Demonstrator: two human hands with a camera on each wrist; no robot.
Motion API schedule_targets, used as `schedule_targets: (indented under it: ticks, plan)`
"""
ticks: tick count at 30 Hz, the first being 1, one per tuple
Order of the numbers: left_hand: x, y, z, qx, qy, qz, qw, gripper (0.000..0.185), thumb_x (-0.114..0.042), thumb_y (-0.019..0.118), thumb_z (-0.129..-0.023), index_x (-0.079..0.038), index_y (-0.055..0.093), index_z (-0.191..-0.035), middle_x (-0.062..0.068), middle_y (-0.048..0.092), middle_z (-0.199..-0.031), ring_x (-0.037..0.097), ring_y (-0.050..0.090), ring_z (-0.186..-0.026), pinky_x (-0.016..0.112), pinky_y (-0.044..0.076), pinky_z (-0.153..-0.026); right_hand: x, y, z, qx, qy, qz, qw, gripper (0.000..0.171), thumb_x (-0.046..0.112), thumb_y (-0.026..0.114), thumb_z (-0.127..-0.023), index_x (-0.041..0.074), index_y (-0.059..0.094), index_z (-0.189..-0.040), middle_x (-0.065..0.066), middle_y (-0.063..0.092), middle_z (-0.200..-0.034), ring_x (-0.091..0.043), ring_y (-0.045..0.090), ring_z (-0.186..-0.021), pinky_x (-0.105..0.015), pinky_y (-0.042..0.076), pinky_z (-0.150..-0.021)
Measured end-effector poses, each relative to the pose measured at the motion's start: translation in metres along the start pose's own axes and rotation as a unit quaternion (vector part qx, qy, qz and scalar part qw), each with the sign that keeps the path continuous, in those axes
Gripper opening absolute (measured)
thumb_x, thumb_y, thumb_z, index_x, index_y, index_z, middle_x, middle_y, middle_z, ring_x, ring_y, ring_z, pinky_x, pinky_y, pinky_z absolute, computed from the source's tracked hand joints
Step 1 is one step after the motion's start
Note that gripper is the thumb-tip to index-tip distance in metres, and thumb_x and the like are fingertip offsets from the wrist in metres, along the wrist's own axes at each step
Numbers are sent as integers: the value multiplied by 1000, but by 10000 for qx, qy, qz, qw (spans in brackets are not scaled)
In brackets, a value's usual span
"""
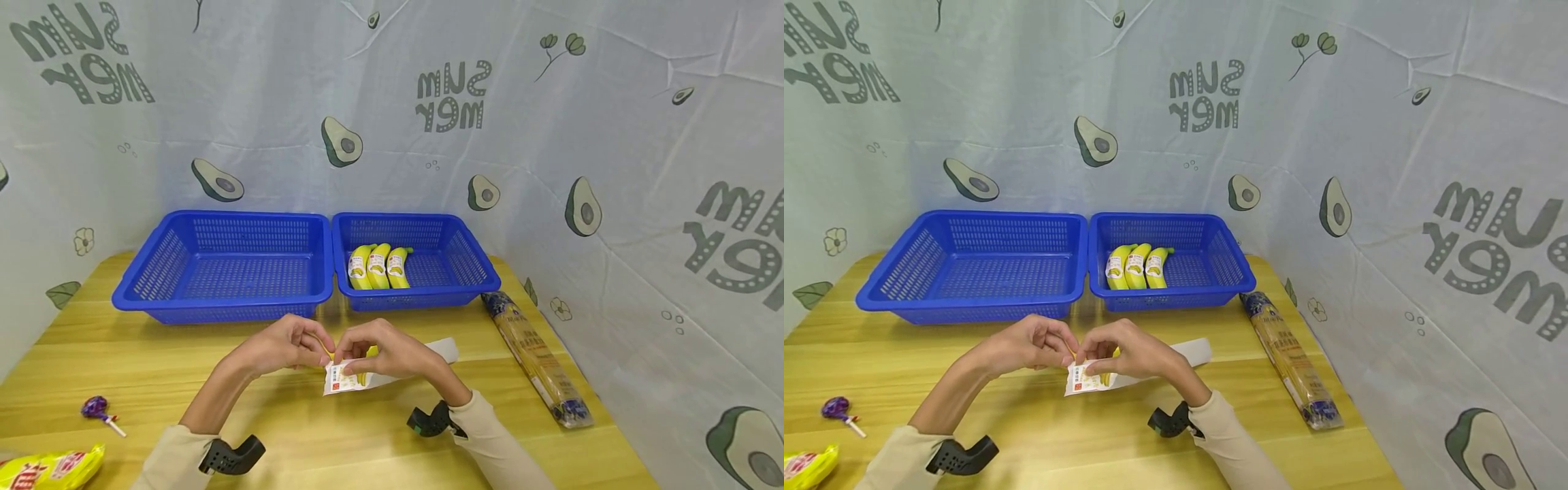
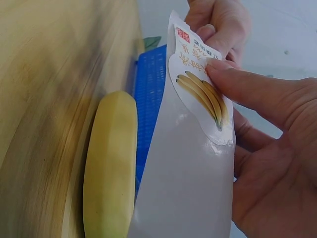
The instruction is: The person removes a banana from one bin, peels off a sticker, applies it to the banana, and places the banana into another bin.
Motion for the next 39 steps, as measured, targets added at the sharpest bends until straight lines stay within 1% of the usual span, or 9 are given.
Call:
schedule_targets:
  ticks: [5,10,13,17,24,29,33,36,39]
  plan:
    - [1,-2,-1,-76,-30,-36,10000,21,-1,78,-94,7,68,-111,7,77,-87,12,57,-71,23,43,-61,-2,-2,1,28,105,20,9999,10,5,81,-96,6,75,-103,0,73,-88,-1,62,-76,-24,61,-77]
    - [1,-3,-2,-135,-55,-102,9998,21,-2,78,-94,7,69,-110,9,78,-91,17,69,-84,32,56,-76,-6,-3,3,116,261,25,9996,10,4,82,-96,5,73,-101,-1,73,-86,0,62,-75,-24,61,-75]
    - [1,-3,-2,-133,-34,-147,9998,23,-2,78,-94,9,69,-112,8,79,-92,19,71,-89,37,59,-83,-9,-5,5,182,382,-52,9991,11,3,83,-95,4,73,-100,-3,74,-86,1,64,-75,-26,63,-75]
    - [1,-3,-3,-140,-47,-176,9997,25,-2,78,-95,12,68,-113,9,79,-92,22,72,-91,38,59,-84,-13,-7,8,275,493,-104,9983,12,3,84,-93,3,74,-99,-4,76,-89,0,65,-76,-28,63,-76]
    - [1,-5,-2,-202,-84,-275,9994,24,-2,77,-95,12,69,-113,10,79,-94,30,73,-94,40,59,-84,-19,-11,10,297,525,123,9981,10,4,84,-93,4,75,-96,-3,76,-89,0,66,-78,-26,63,-76]
    - [3,-6,-2,-222,-113,-322,9992,22,-1,77,-95,12,69,-111,10,79,-93,30,73,-93,40,60,-85,-23,-13,11,304,593,200,9976,8,2,84,-93,3,76,-93,-2,76,-88,2,65,-77,-26,64,-76]
    - [2,-5,-1,-191,-45,-372,9991,15,2,78,-93,9,70,-104,7,77,-89,25,72,-89,35,60,-82,-24,-14,11,303,575,316,9974,7,3,83,-94,4,76,-93,-1,76,-87,3,65,-76,-25,63,-75]
    - [1,-5,-1,-193,51,-424,9989,8,3,78,-93,3,72,-98,6,76,-88,23,71,-86,33,59,-80,-24,-14,11,304,575,401,9971,7,5,83,-95,5,76,-94,0,76,-87,3,64,-76,-24,62,-74]
    - [0,-4,0,-207,90,-450,9987,8,5,77,-92,-1,72,-95,7,76,-87,24,71,-84,33,59,-79,-24,-14,11,340,616,397,9967,7,5,82,-96,5,76,-94,0,75,-87,3,63,-75,-24,62,-74]
Point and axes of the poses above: each hand's wrist, its own z-axis away from the middle knuckle, its own y-axis out of the palm, x = y × z, the point moved 9 cm from there along -z, towards the middle knuckle
